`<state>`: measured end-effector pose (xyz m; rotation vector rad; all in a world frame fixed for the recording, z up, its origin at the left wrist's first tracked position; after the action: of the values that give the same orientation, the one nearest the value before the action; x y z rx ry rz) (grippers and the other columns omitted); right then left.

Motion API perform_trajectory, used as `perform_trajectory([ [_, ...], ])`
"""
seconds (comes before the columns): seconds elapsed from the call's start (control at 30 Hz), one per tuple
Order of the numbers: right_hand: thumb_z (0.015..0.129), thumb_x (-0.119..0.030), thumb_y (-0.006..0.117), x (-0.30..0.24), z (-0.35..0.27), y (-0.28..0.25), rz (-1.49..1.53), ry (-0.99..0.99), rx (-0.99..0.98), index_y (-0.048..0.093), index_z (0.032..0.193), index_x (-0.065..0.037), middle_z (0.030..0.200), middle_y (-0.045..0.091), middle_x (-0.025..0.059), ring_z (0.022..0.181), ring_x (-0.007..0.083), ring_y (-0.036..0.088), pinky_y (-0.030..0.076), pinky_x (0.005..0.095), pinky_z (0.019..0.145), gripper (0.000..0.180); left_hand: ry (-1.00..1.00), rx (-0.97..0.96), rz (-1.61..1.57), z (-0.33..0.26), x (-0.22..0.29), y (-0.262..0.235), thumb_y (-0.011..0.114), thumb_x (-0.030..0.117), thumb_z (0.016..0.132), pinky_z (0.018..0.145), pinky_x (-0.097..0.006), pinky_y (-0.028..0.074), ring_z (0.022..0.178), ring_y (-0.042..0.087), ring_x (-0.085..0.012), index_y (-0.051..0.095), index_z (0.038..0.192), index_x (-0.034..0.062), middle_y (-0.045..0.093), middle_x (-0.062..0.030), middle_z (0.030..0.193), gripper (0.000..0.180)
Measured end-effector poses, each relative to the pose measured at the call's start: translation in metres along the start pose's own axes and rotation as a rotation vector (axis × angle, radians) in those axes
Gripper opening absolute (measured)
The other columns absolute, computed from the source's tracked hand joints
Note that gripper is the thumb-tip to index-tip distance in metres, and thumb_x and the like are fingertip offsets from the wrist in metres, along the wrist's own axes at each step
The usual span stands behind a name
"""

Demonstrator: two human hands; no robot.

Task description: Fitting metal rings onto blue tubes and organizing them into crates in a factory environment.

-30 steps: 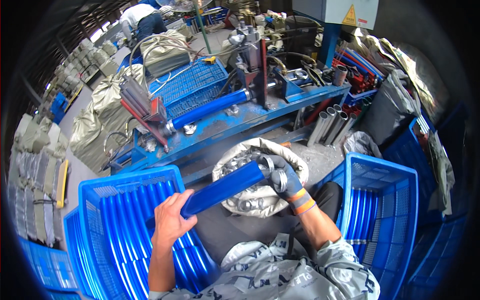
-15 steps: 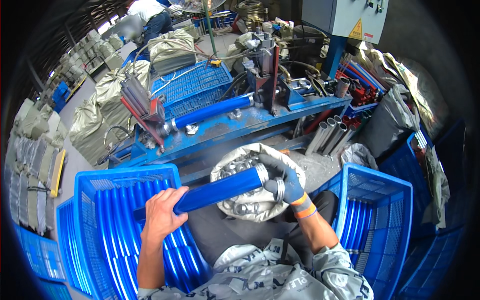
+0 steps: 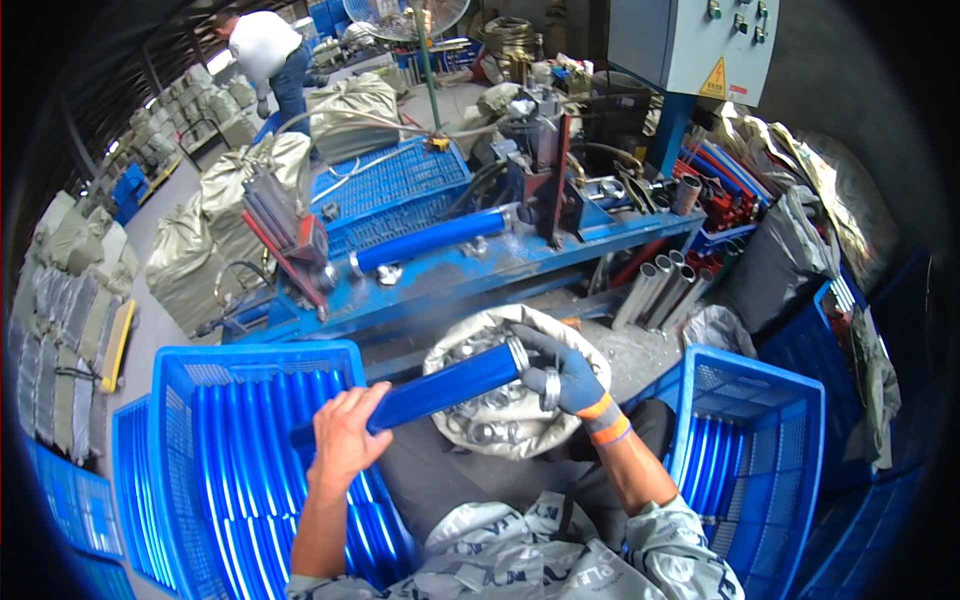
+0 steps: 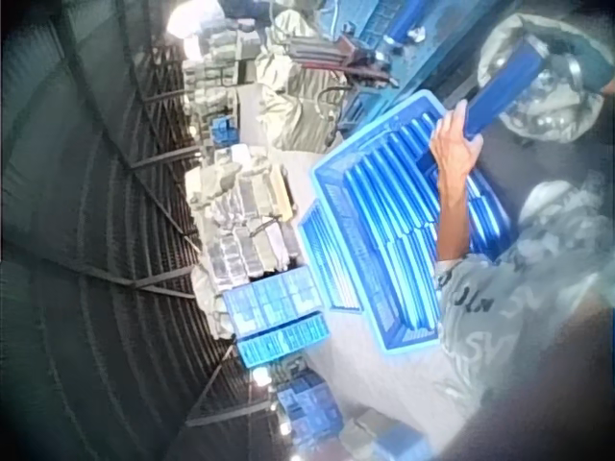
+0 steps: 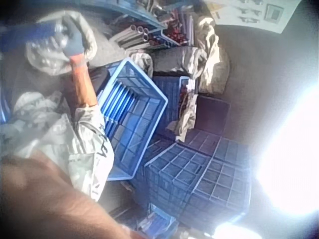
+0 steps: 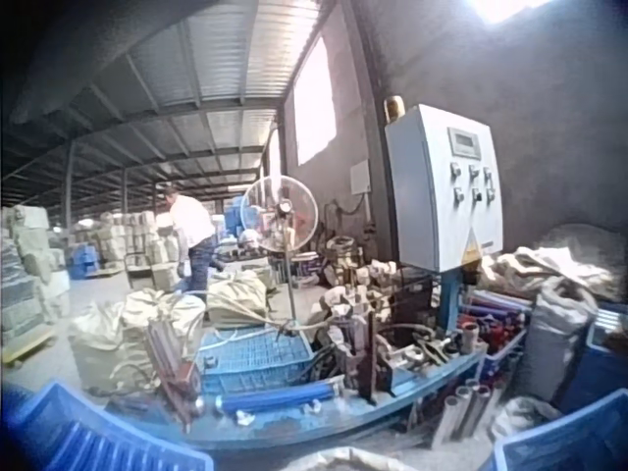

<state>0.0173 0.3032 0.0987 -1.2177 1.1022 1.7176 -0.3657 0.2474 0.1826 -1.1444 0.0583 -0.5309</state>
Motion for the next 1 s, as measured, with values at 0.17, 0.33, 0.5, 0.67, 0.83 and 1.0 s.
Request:
perform_trajectory([
  [0.17,0.114,-0.021,0.071,0.051,0.007,-0.038,-0.206,0.123,0.204,0.084,0.113,0.000,0.098,0.081,0.0022,0.090,0.0103,0.074,0.059,0.0274,0.081,0.025,-0.344,0.223,-0.634,-0.019,-0.016,0.038,0.100,0.010,0.081,0.102,-0.035,0.061,0.114,0.077,-0.0191,0.069,0.149,0.0002,0.079,-0.0084,0.127,0.074],
  [0.33,0.106,-0.046,0.085,0.118,-0.014,-0.037,0.021,0.415,0.180,0.081,0.131,-0.002,0.117,0.085,0.0099,0.095,0.0237,0.083,0.065,0.0362,0.073,0.051,-0.476,0.257,-1.158,-0.017,-0.021,0.070,0.099,0.019,0.088,0.101,-0.036,0.060,0.112,0.076,-0.0197,0.067,0.141,0.0009,0.078,-0.0091,0.123,0.064],
  [0.5,0.118,-0.041,0.067,0.116,-0.014,-0.015,0.787,0.183,0.041,0.055,0.169,-0.008,0.163,0.065,0.0113,0.144,0.0266,0.068,0.054,0.0487,0.124,0.062,-0.558,0.543,-1.673,-0.019,-0.011,0.077,0.085,0.018,0.104,0.094,-0.044,0.069,0.117,0.080,-0.0285,0.062,0.150,0.0033,0.079,-0.0191,0.135,0.053],
  [0.67,0.107,-0.047,0.083,0.064,-0.014,0.007,0.763,0.105,0.062,0.043,0.177,-0.011,0.165,0.062,0.0107,0.148,0.0354,0.066,0.060,0.0548,0.118,0.088,-0.596,0.612,-1.851,-0.028,-0.001,0.078,0.075,0.031,0.114,0.103,-0.051,0.069,0.123,0.081,-0.0323,0.071,0.146,0.0042,0.080,-0.0165,0.140,0.042],
  [0.83,0.104,-0.048,0.087,0.025,-0.005,0.033,0.659,0.061,0.070,0.033,0.182,-0.011,0.166,0.061,0.0106,0.146,0.0321,0.068,0.060,0.0512,0.119,0.102,-0.666,0.580,-1.884,-0.029,0.014,0.083,0.075,0.030,0.114,0.105,-0.052,0.068,0.126,0.080,-0.0338,0.070,0.147,0.0047,0.080,-0.0169,0.139,0.042],
  [1.0,0.103,-0.017,0.086,0.020,0.003,0.031,0.366,0.014,0.085,0.043,0.176,0.003,0.160,0.066,0.0133,0.138,0.0185,0.069,0.058,0.0365,0.116,0.087,-0.558,0.686,-1.868,-0.023,0.022,0.074,0.077,0.029,0.113,0.104,-0.053,0.069,0.126,0.079,-0.0344,0.068,0.151,0.0055,0.078,-0.0166,0.141,0.046],
])
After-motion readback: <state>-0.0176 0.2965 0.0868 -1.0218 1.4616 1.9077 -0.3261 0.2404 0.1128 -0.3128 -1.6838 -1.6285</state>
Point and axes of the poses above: each hand's wrist, its own z-axis towards the middle knuckle, its own y-axis out of the palm, x = y × z, the point moved 4 cm from there along z, towards the middle knuckle
